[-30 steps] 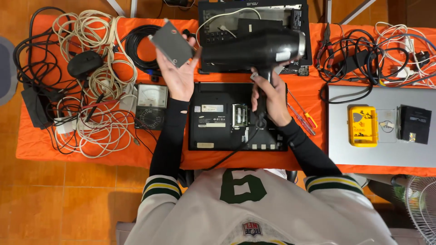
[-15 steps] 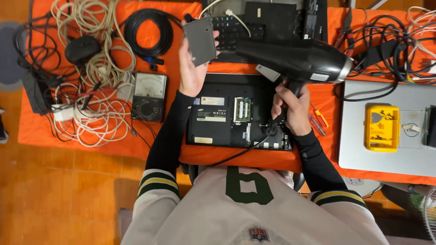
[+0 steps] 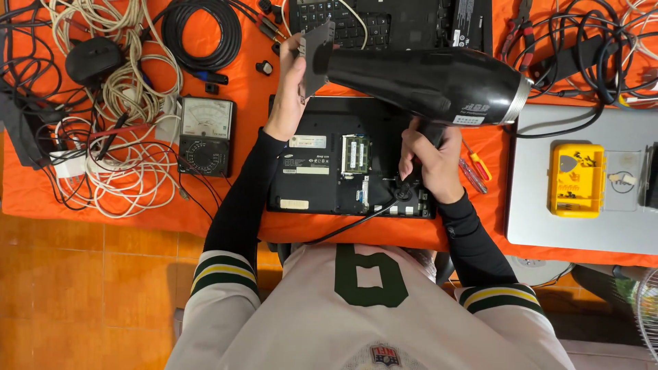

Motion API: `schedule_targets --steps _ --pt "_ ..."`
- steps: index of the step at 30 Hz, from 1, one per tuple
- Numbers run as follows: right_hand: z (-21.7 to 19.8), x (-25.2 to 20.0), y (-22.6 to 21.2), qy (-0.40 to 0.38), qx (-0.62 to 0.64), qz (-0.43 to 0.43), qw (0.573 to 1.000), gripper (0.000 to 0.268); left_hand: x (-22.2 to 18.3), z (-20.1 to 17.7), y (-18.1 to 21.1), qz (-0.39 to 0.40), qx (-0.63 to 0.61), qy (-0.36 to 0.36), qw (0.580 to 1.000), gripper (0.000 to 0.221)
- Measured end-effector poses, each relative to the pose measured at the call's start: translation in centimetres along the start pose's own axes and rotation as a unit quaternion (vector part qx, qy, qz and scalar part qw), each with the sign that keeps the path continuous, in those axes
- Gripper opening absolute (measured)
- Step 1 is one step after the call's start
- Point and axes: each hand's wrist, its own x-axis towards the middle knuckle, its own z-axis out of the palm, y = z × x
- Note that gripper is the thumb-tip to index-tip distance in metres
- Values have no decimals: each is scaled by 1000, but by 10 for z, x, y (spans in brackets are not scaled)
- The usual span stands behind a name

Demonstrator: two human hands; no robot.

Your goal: The person is disassembling a laptop and examining/heating internal components like the hard drive and SSD.

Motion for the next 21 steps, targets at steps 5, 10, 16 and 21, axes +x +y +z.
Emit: schedule_targets --steps 5,10,16,21 --pt "0 -1 -3 4 -1 2 1000 9 -3 3 6 -43 198 50 978 58" --pt "1 1 -4 1 11 -13 1000 7 0 6 5 28 199 -18 979 53" --pt "-5 1 1 -2 21 -22 1000 6 1 8 9 51 161 -41 985 47" --pt "-4 -1 -4 6 23 -15 1000 2 -1 7 8 52 175 -35 983 45"
